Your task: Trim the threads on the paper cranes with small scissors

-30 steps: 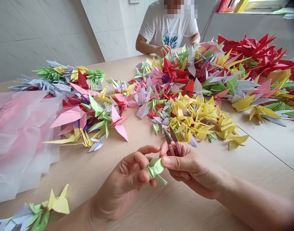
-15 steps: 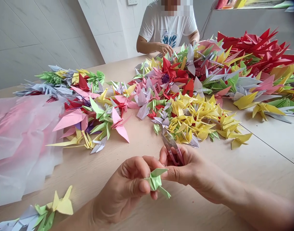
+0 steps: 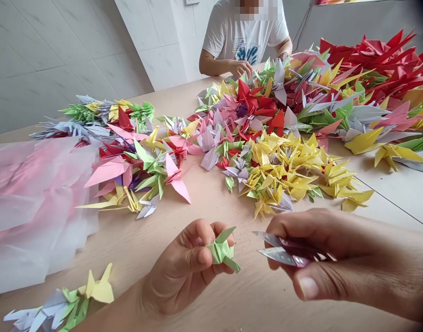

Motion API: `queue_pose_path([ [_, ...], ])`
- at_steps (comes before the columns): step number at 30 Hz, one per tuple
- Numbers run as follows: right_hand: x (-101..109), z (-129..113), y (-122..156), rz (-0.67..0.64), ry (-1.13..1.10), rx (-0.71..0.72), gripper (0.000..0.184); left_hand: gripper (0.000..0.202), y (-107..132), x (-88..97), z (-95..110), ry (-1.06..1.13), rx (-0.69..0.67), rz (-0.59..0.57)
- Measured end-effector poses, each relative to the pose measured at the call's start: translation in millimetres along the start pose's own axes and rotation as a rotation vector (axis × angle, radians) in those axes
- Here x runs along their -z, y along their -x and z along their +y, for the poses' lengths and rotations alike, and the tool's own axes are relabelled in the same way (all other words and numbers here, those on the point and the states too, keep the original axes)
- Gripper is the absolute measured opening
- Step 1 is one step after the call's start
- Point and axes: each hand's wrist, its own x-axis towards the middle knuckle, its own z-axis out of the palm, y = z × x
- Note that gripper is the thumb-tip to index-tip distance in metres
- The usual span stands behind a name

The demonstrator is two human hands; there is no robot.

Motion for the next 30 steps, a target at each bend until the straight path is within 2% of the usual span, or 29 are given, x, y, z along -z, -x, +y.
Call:
queue_pose_path([
  [2,0,-3,-1,-0.219,0.116,-0.115,0.01,0.015,0,1.4,0,-0.01,0.011,-0.043],
  [4,-1,-7,-3,-0.294,0.202,-0.159,0.014,0.014,-1,3.7,-1,-0.004,0.015,-0.097],
  [8,-6,-14,-8,-0.319,0.344,-0.146,0.024,0.011,-4,7.4,-3,0.003,-0.024,-0.179],
  [17,-11,-16,-12,-0.358,0.394,-0.194,0.038,0.009,-3,6.3,-4,-0.036,-0.046,-0.177],
  [30,-13,-14,-12,-0.349,0.394,-0.215,0.037,0.009,-3,6.6,-4,-0.102,-0.057,-0.167],
])
